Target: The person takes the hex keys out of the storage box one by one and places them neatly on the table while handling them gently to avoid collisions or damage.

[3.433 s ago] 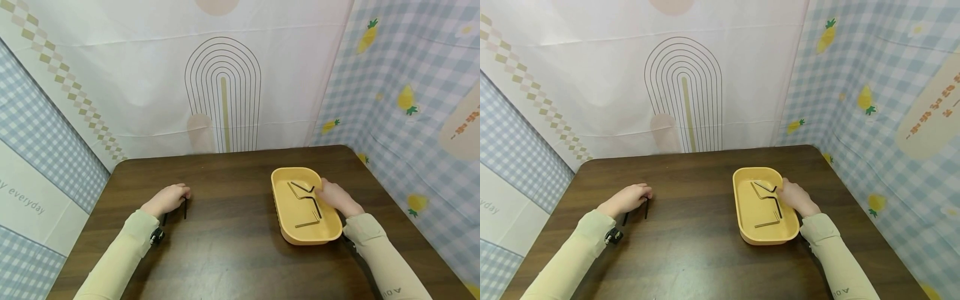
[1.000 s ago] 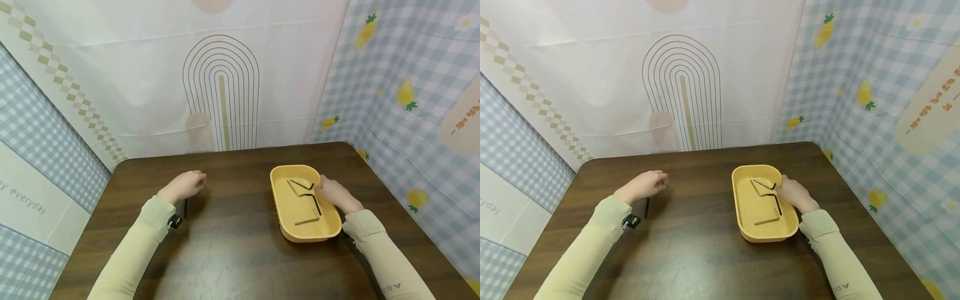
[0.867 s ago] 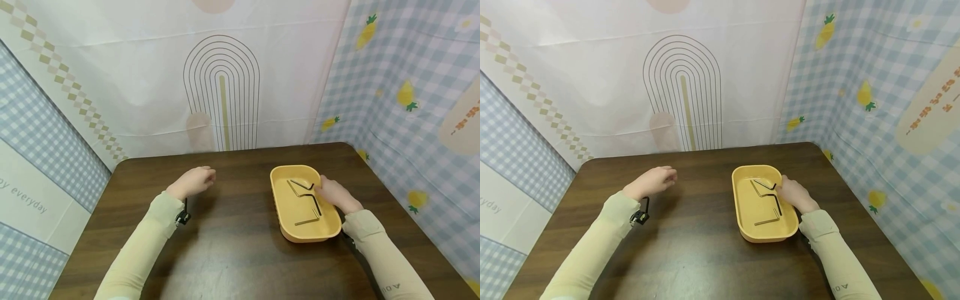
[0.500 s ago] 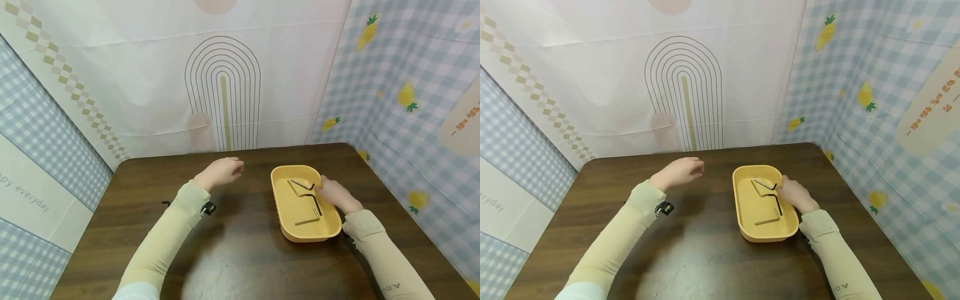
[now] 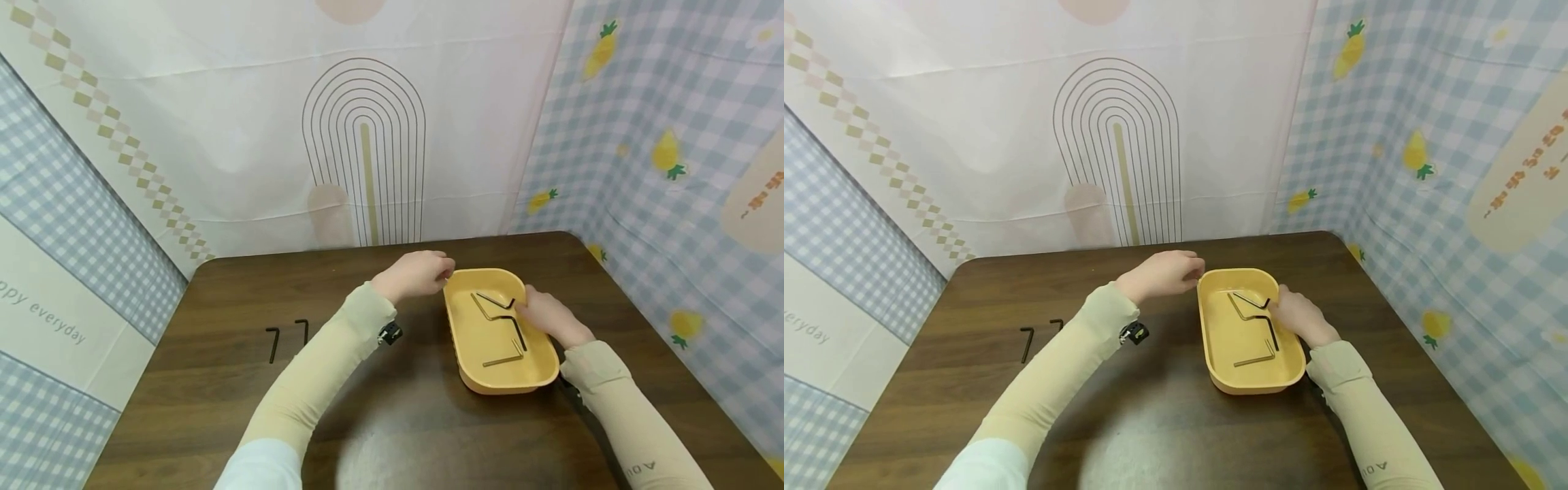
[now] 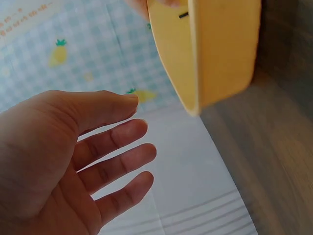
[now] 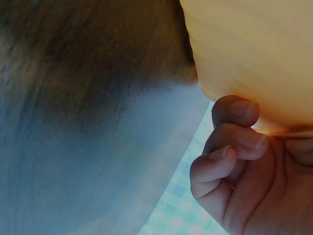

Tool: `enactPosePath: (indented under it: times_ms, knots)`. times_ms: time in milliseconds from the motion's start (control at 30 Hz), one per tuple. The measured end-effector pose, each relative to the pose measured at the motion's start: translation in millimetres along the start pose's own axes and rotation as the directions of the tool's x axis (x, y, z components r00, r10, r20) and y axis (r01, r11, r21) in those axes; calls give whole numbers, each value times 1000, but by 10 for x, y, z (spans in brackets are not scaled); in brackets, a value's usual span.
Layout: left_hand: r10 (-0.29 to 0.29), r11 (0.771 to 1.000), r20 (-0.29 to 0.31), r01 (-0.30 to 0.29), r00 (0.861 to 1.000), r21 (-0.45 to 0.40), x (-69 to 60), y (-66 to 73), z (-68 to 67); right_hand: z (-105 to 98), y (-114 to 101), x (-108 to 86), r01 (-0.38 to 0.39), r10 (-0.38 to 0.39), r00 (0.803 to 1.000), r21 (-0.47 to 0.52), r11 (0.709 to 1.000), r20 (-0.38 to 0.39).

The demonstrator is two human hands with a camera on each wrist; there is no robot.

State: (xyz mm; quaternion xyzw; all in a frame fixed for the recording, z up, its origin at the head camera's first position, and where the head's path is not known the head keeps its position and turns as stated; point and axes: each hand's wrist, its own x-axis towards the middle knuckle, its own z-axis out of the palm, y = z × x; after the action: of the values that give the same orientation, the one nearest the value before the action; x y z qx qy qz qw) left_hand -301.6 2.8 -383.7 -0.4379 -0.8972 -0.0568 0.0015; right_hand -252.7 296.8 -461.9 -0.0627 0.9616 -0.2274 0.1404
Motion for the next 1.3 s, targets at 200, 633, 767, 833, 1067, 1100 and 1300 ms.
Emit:
enactPosePath:
  times_ms: [200, 633, 767, 833, 1067, 1100, 1300]
  knots:
    - [28, 999, 33, -28, 999, 21, 157, 142, 60, 1, 7, 6, -1, 1, 1000, 6, 1000, 4]
    - [93, 996, 110, -94, 990, -2, 324, 393, 345, 9, -4, 4, -20, 19, 1000, 42, 999, 10]
    - [107, 994, 123, -111, 987, 23, 384, 456, 443, 17, -2, 13, -24, 24, 1000, 33, 999, -6]
    - [115, 992, 139, -120, 984, 29, 404, 492, 491, 27, -1, 16, -25, 25, 1000, 36, 999, -8]
    - [106, 993, 167, -112, 980, 25, 472, 584, 654, 35, -13, -13, -26, 26, 1000, 56, 998, -4]
    - [105, 994, 167, -111, 980, 25, 479, 590, 665, 31, -17, -18, -22, 22, 1000, 54, 998, -8]
    - [84, 996, 170, -87, 982, 9, 529, 612, 701, 20, -31, -35, -2, 3, 1000, 42, 999, -27]
